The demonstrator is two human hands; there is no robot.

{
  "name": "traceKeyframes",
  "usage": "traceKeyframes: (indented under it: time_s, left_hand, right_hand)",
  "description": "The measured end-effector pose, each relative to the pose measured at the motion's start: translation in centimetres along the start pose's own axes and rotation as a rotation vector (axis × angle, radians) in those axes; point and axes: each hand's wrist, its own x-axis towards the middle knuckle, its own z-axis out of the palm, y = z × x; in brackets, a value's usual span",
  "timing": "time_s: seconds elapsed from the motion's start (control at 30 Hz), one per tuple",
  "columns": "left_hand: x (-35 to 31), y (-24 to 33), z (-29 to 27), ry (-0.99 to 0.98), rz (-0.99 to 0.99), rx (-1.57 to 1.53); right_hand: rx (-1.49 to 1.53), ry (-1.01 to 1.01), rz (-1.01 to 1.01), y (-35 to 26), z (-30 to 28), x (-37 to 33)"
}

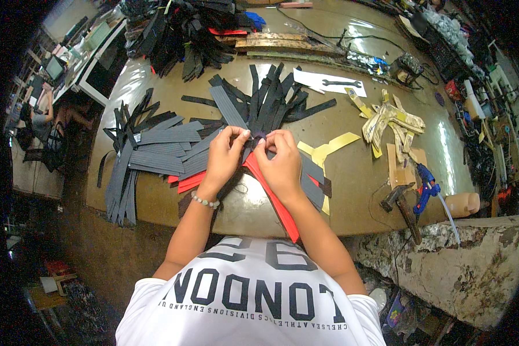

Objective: The person repeatedly picks up black and red strap pieces and small metal clips from a workbench, aligns the clip with the strap end, and secures it by hand. The person continues this process for multiple straps, placing finished pieces back on the table.

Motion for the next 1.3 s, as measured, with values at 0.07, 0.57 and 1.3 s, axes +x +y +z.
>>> traceKeyframes:
  time_s: [0.07, 0.57, 1.3]
  left_hand:
    - [0.0, -0.2, 0.0, -0.013, -0.027, -0.035]
    - [-3.3, 3.3, 0.1, 0.085, 0.316, 0.393]
    - [-3.7, 1.5, 0.4, 0.065, 0.201, 0.234]
  right_hand:
    - [-0.009, -0.013, -0.009, 0.0, 0.0, 0.0]
    - [0.282, -0.027, 0.089, 0.7, -1.0, -0.1]
    - [0.056, -0.136, -0.124, 1.1, -1.7, -0.5]
